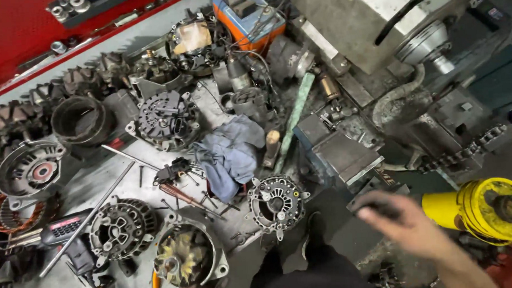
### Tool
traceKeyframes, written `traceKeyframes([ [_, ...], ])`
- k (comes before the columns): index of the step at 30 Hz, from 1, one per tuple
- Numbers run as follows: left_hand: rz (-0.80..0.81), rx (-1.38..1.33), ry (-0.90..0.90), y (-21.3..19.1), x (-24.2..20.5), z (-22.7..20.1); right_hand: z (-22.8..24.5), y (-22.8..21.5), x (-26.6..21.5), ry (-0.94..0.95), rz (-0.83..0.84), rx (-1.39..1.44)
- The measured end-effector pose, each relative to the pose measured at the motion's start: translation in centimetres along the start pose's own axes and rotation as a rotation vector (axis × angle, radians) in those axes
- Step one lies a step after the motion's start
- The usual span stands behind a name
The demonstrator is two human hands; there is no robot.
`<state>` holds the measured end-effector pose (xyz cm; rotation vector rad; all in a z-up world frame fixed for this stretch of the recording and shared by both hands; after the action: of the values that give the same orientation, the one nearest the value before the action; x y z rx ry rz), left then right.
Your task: The person assembles a mechanical component by placing a cylindrical part into a housing and securing it with a metal bar and a hammer. They repeatedly tap the part into place and adjust its position within the housing.
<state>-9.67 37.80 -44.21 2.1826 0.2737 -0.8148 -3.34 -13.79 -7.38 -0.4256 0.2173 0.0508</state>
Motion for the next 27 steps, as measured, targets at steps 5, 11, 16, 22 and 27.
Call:
traceKeyframes([
  [5,0.060,0.048,-0.014,7.7,3.4,-3.1,-16.5,-9.4,-1.5,0.355,-0.362,0.247],
  [11,-0.072,0.157,0.045,12.0,0.9,-4.9,-24.6,-13.1,2.1,0.327,-0.405,0.494],
  [16,-0.118,0.163,0.123,15.0,-1.8,-6.2,-24.7,-12.1,7.3,0.321,-0.122,0.132],
  [22,-0.739,0.802,-0.043,4.8,-9.3,-5.6,-19.8,-9.2,10.0,0.355,0.272,-0.352],
  [27,-0.411,1.275,0.424,30.6,-11.3,0.5,-23.1,-10.0,8.6,0.663,0.352,-0.515],
])
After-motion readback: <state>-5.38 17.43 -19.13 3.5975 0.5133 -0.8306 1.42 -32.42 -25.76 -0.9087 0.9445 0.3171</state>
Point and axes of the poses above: each hand's wrist, its own x-axis towards the middle knuckle, its own y-axis out of the palm, z = x × y, the point moved 10 cm from there along x, towards the middle knuckle, and after that the axes turned 3 degrees about y, right-handed, at the moved point
